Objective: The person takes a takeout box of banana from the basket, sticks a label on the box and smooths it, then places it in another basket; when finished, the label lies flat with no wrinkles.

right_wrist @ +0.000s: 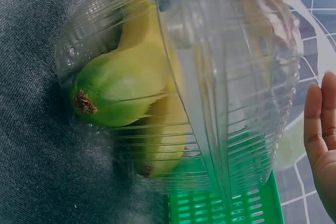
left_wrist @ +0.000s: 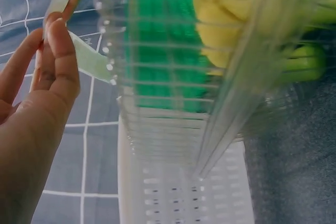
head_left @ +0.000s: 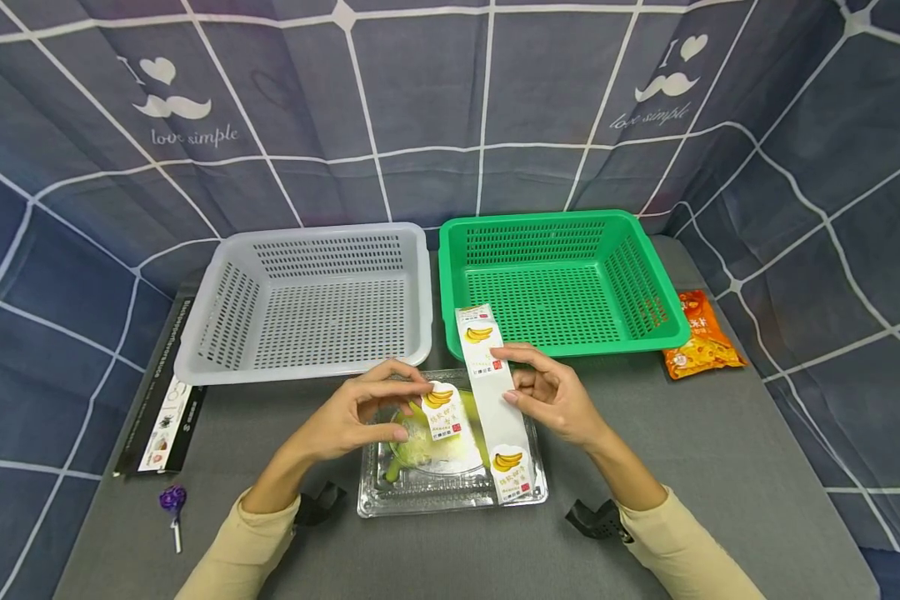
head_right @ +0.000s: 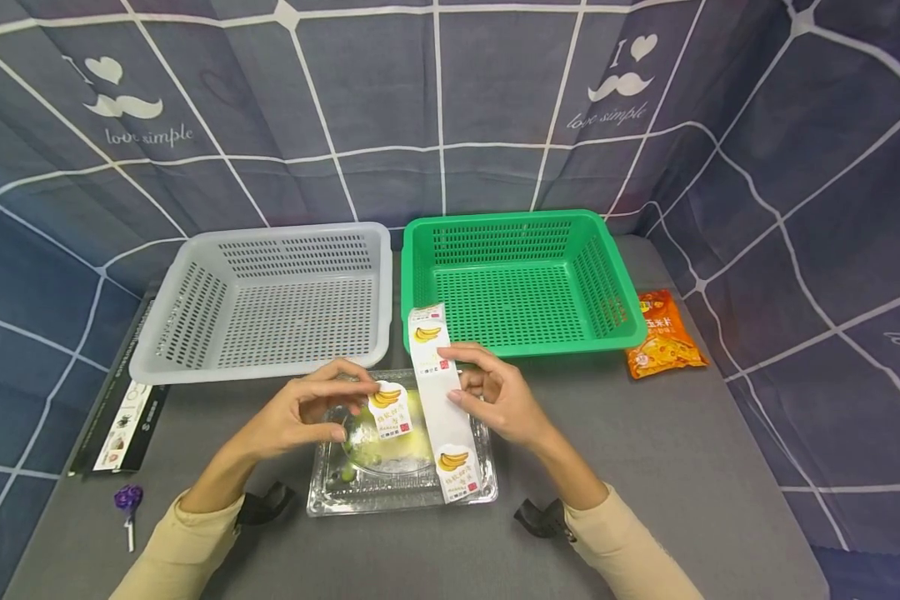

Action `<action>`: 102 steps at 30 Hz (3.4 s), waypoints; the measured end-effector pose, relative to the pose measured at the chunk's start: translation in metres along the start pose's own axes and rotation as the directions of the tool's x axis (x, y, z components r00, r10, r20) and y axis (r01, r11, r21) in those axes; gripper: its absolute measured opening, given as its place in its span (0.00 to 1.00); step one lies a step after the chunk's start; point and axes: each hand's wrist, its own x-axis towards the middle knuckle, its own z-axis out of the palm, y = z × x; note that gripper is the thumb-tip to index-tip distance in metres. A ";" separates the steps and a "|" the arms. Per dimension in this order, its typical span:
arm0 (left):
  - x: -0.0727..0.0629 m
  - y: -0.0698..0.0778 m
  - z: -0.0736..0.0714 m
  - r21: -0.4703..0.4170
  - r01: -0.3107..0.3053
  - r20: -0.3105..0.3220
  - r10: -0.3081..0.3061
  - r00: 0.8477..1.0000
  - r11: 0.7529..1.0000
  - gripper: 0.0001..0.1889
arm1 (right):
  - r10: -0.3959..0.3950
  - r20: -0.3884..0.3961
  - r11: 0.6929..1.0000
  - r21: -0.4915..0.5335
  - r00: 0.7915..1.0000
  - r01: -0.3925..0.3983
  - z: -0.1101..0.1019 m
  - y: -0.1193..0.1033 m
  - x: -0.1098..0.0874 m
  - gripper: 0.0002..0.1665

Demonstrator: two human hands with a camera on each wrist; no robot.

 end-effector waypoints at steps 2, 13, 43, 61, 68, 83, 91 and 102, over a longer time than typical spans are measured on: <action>0.000 -0.002 0.001 -0.008 0.044 0.022 -0.044 0.999 0.999 0.26 | 0.003 0.009 1.000 0.014 1.000 -0.003 0.000 0.000 0.000 0.30; -0.002 -0.012 0.009 -0.013 0.118 0.102 -0.116 0.988 0.993 0.25 | -0.013 0.034 0.999 0.044 0.999 0.012 0.000 -0.002 -0.001 0.30; -0.002 -0.004 0.014 0.223 0.238 0.143 -0.273 0.951 0.945 0.26 | -0.008 0.051 0.998 0.062 0.999 0.005 0.002 -0.001 -0.001 0.31; 0.003 0.000 0.030 0.517 0.079 0.226 -0.225 0.948 0.853 0.18 | -0.005 0.043 0.999 0.032 0.999 0.004 0.001 0.001 -0.002 0.31; 0.003 -0.005 0.032 0.538 0.065 0.196 -0.199 0.960 0.841 0.20 | 0.002 0.042 1.000 0.031 0.999 -0.003 0.001 0.001 -0.003 0.30; 0.004 0.021 0.006 0.518 -0.009 0.026 -0.005 1.000 0.855 0.21 | -0.015 0.046 1.000 -0.004 0.999 0.015 0.004 0.001 -0.002 0.29; 0.006 0.020 0.002 0.543 -0.015 0.058 -0.020 0.998 0.839 0.19 | -0.012 0.033 1.000 -0.020 0.999 0.013 0.002 -0.002 -0.001 0.29; -0.003 0.004 0.028 0.621 0.039 0.254 -0.248 0.935 0.783 0.23 | -0.010 0.032 1.000 0.005 0.999 0.010 -0.004 -0.004 -0.001 0.28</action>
